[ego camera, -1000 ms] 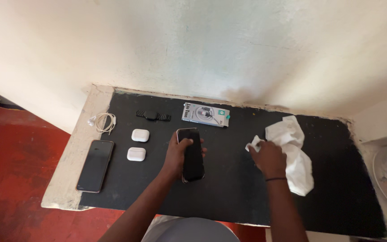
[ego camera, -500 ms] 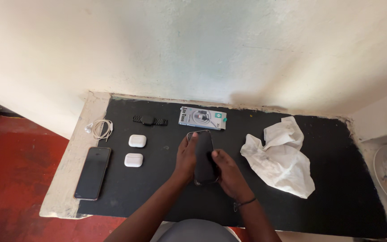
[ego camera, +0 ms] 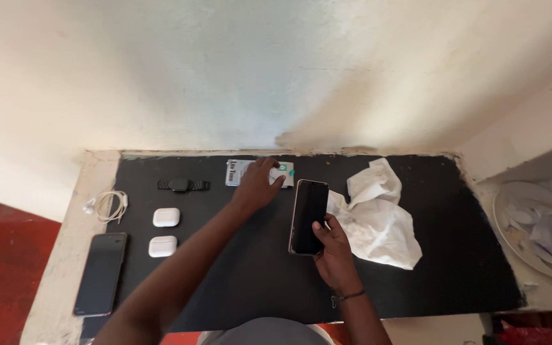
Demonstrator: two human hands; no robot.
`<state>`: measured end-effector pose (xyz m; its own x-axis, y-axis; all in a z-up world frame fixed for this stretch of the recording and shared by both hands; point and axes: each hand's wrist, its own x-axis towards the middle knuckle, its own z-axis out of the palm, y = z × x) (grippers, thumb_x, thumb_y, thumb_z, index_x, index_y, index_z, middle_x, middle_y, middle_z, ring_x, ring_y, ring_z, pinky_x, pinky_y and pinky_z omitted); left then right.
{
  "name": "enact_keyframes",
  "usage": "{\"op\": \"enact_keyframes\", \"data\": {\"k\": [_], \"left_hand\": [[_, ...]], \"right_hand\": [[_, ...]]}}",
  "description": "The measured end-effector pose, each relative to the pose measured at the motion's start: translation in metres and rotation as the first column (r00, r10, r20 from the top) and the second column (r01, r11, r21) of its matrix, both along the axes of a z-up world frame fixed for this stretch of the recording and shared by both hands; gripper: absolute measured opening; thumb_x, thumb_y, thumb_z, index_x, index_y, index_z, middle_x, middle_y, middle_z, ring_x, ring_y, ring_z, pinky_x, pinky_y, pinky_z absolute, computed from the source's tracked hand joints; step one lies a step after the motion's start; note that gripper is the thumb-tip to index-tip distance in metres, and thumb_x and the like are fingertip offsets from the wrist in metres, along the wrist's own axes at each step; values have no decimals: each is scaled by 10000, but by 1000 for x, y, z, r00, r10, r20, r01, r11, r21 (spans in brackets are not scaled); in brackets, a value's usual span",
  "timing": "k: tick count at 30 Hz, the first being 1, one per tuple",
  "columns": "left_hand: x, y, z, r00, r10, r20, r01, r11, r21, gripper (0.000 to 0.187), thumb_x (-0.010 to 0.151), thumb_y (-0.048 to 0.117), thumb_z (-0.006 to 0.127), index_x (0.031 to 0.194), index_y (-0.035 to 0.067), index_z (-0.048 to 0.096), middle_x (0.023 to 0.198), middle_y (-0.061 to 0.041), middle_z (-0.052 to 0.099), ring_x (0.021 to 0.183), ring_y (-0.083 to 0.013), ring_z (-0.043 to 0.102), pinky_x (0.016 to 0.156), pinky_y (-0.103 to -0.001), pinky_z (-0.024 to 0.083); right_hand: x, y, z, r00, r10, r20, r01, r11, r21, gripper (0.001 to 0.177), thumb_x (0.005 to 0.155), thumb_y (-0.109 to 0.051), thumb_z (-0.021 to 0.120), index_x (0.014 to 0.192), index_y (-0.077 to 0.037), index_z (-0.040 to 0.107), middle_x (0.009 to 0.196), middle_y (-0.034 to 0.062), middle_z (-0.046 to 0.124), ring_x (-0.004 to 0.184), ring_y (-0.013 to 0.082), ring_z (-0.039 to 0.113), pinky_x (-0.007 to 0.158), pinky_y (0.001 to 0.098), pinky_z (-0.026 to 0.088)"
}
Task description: The person takes a phone out of its box, wipes both sides of the device with a cloth, and then place it back on the table to handle the packaging.
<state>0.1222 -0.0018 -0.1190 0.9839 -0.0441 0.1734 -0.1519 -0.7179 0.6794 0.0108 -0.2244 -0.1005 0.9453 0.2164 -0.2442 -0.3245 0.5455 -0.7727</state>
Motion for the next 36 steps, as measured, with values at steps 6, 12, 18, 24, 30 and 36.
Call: {"op": "enact_keyframes", "data": {"k": [6,12,18,24,30,36], "left_hand": [[39,0,2,946,-152,-287,283,821,496,1075,711,357,937,1541,181,275,1602,-136,300,1504,-380,245,1179,-586,249],[58,3,-8,890,-146,-432,375,773,512,1192,772,384,885,1680,118,159,1478,-209,534,1462,-387,442,1309,-577,181],[42,7,13,935,-269,-230,342,855,390,1170,749,401,920,1586,108,157,1512,-241,419,1402,-461,410,1175,-525,303],[-37,13,90,954,-284,-91,278,958,-72,1145,718,242,885,1620,231,179,1515,-186,446,1342,-420,506,1065,-501,472],[-110,19,115,947,-310,81,320,919,-231,1003,705,193,930,1540,215,375,1289,-147,522,1174,-340,606,969,-439,535],[-155,15,103,950,-302,83,311,875,-370,911,710,226,941,1437,113,403,1259,-146,510,1171,-332,587,991,-429,509]], "right_hand": [[-12,-17,-3,991,-94,-94,93,996,-11,333,966,-164,636,1268,-50,554,1099,71,699,954,167,717,815,361,610],[-23,-24,-8,996,-68,-66,68,998,-9,335,975,-162,645,1265,-21,555,1095,83,688,972,172,708,830,361,608],[-22,-21,-7,995,-69,-73,70,997,22,348,968,-152,635,1280,-38,531,1110,86,691,977,189,711,823,374,610],[-25,-35,7,997,4,83,-15,991,135,414,949,-74,660,1334,-67,509,1169,85,675,1067,169,688,896,370,586],[-27,-47,20,977,152,153,-170,979,112,490,851,2,748,1286,-33,524,1112,120,675,1031,215,699,894,406,590],[-34,-35,51,967,209,144,-222,972,80,436,893,-169,784,1187,80,581,864,171,665,774,249,688,773,431,541]]}}
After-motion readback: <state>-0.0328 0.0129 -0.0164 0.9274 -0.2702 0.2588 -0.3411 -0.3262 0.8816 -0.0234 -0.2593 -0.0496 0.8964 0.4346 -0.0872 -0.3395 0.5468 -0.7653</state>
